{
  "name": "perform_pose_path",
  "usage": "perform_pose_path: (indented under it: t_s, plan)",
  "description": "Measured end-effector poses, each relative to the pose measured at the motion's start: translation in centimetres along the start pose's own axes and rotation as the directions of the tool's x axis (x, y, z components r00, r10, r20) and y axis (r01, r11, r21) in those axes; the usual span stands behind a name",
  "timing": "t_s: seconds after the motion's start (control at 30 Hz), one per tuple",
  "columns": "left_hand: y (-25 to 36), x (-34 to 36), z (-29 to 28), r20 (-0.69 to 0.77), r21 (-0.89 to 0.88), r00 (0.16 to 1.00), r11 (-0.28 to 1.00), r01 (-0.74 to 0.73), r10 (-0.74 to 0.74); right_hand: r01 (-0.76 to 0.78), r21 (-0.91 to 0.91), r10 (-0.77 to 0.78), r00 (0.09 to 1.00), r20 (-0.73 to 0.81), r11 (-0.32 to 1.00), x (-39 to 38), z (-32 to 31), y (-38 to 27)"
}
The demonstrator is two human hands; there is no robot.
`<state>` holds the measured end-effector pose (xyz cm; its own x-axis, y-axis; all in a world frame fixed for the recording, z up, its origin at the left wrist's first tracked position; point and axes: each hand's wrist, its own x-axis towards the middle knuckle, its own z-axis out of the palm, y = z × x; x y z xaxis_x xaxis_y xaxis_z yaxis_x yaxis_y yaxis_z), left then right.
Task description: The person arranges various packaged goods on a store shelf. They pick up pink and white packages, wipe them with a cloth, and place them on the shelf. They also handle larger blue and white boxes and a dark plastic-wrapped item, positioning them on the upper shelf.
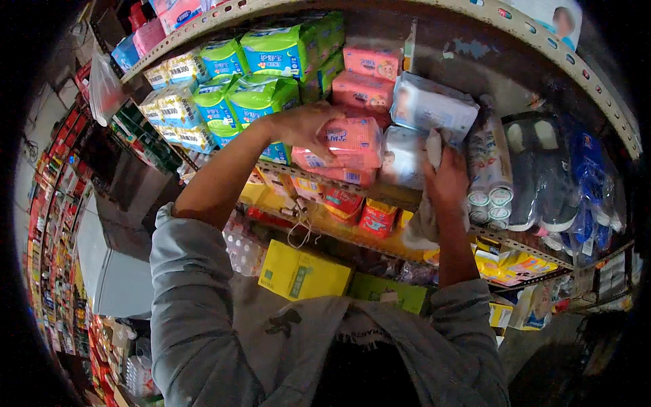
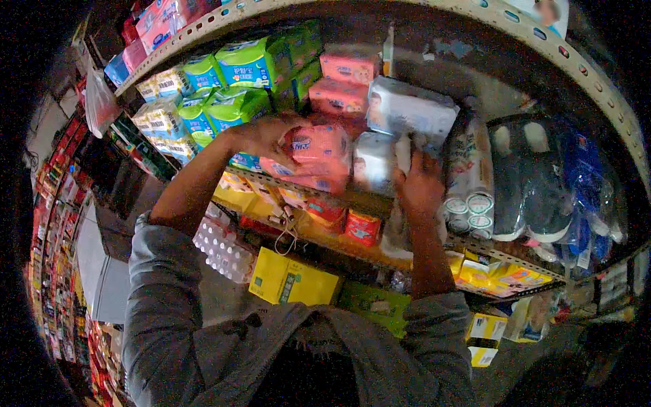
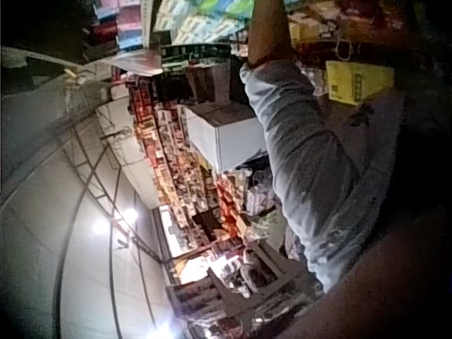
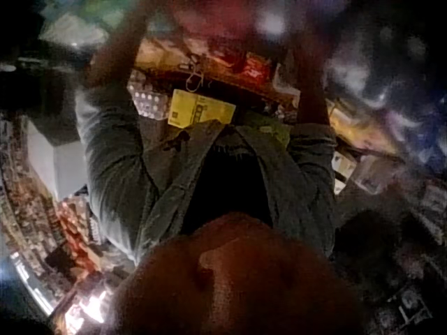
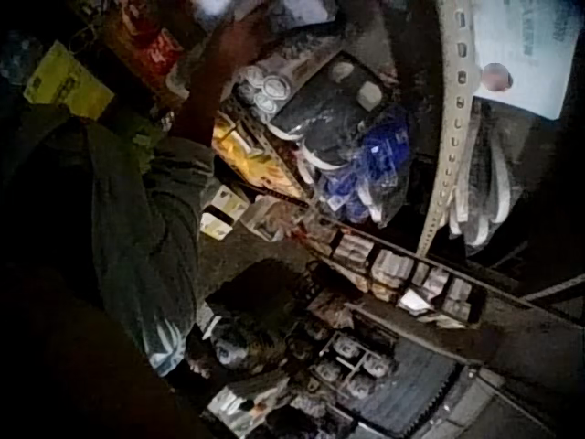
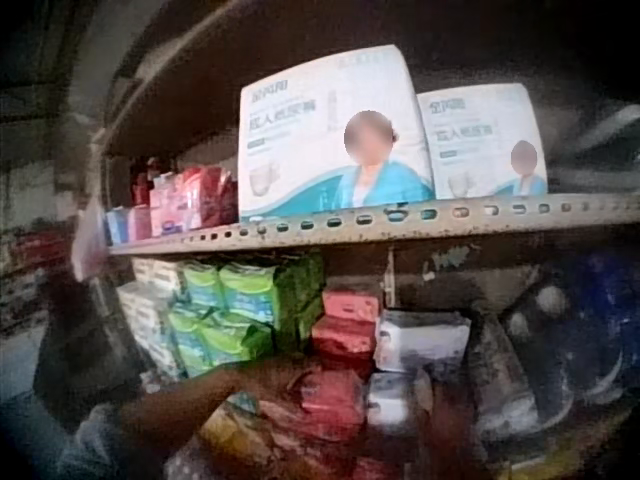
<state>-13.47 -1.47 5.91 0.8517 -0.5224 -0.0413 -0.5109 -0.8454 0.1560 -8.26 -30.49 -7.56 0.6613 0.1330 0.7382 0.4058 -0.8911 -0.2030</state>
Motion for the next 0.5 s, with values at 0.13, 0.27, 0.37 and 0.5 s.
perform_pose_path:
  t_s: [0.13, 0.27, 0.37, 0.5]
  plan:
    - [-1.0, -0.8, 0.7, -0.038, -0.050, 0.999, 0.998, -0.031, 0.029, 0.001, 0.024, 0.001, 0.999, -0.055, 1.000, 0.1, 0.0, -0.3]
    - [0.4, -1.0, 0.5, 0.032, -0.175, 0.994, 0.979, 0.105, -0.100, 0.002, 0.027, -0.001, 0.999, -0.034, 1.000, 0.3, -0.4, -0.5]
    - [0.2, -1.1, 1.2, -0.042, -0.183, 0.995, 0.980, 0.082, -0.092, 0.019, 0.031, -0.018, 0.999, -0.042, 0.999, 0.2, -0.4, -0.4]
    - [1.3, -0.9, 0.5, -0.025, -0.147, 0.981, 0.972, 0.185, -0.191, 0.015, 0.021, -0.014, 0.999, -0.045, 1.000, 0.3, -0.6, -0.6]
